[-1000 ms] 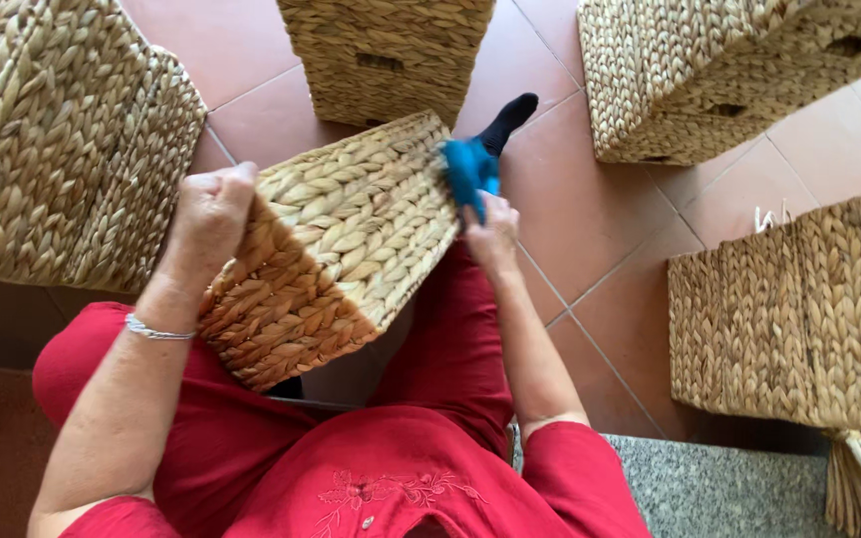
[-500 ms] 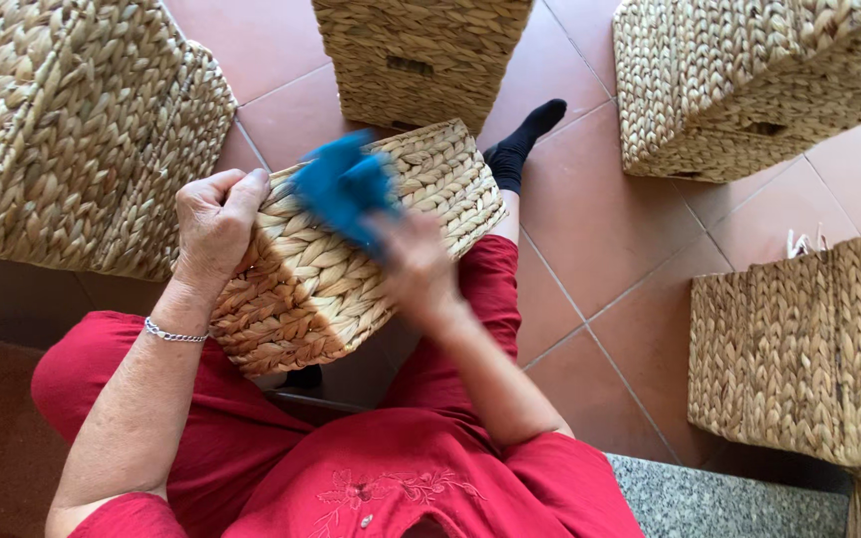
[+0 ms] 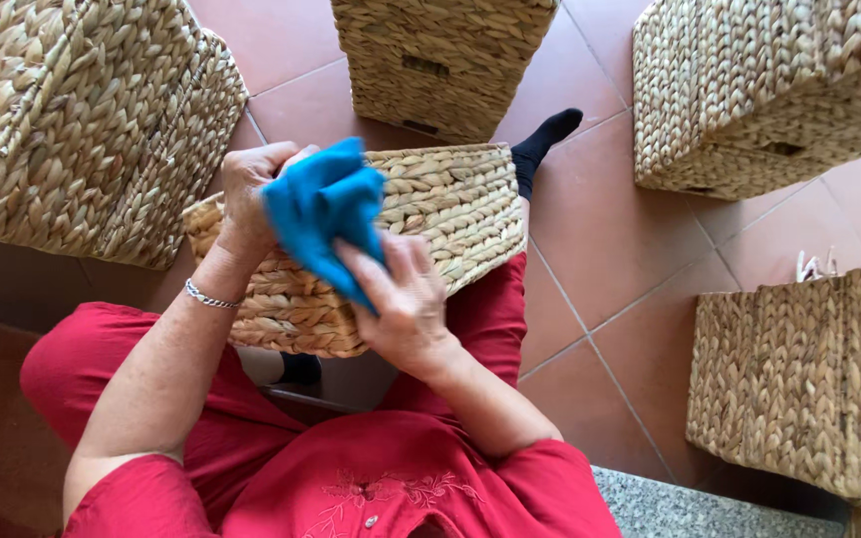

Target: The person sits on the floor and wipes woven water-hyacinth storage baskets one at a time with a blue cloth, turning each basket to wipe its sides, lid and handle cutouts, then sets it aside and picks up the next basket.

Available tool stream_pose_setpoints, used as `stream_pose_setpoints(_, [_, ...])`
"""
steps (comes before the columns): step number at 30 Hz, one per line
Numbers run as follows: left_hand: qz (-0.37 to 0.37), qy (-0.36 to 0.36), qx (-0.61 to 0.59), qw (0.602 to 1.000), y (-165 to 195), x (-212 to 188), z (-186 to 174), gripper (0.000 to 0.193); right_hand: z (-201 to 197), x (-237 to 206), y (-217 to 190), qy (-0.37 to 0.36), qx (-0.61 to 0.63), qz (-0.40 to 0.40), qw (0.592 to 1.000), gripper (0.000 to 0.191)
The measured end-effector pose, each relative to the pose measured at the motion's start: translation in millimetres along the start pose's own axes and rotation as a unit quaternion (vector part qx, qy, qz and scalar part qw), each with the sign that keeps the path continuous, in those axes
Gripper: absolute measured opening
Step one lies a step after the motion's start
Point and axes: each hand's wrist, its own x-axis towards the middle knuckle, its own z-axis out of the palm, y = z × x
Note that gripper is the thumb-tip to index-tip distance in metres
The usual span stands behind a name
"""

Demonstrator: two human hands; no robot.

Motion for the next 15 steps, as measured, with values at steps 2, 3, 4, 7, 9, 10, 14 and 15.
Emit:
stream_pose_setpoints(2, [-0.001,-0.011,0.005,1.000,-4,1,-5,0.026,8,6,5,0.008,0.015,0.015,1.000,0.044])
stream_pose_setpoints(3, [-0.044,-0.001,0.019,0.999,-6,1,-8,0.034,14,7,22,0.012,0.022,0.019,0.999,0.044])
stream_pose_setpoints(4, [-0.089,0.009,0.033,0.995,-9,-1,-13,0.041,21,8,45,0.022,-0.012,0.050,0.998,0.044])
stream_pose_setpoints(7, [-0.116,0.012,-0.051,0.992,-15,-11,-29,0.038,28,-9,130,0.056,-0.086,0.127,0.987,0.034])
stream_pose_setpoints(9, [-0.134,0.020,-0.109,0.985,-18,-17,-34,0.034,20,-25,179,0.060,-0.166,0.211,0.961,0.031])
stream_pose_setpoints(10, [-0.144,0.025,-0.139,0.979,-18,-19,-34,0.032,16,-31,195,0.051,-0.189,0.253,0.947,0.030])
stream_pose_setpoints(14, [-0.133,0.041,-0.054,0.989,-17,-25,-23,0.040,7,-33,182,0.019,-0.190,0.316,0.929,0.025])
stream_pose_setpoints(15, [-0.136,0.047,-0.039,0.989,-17,-26,-20,0.042,8,-27,161,0.014,-0.167,0.307,0.937,0.025])
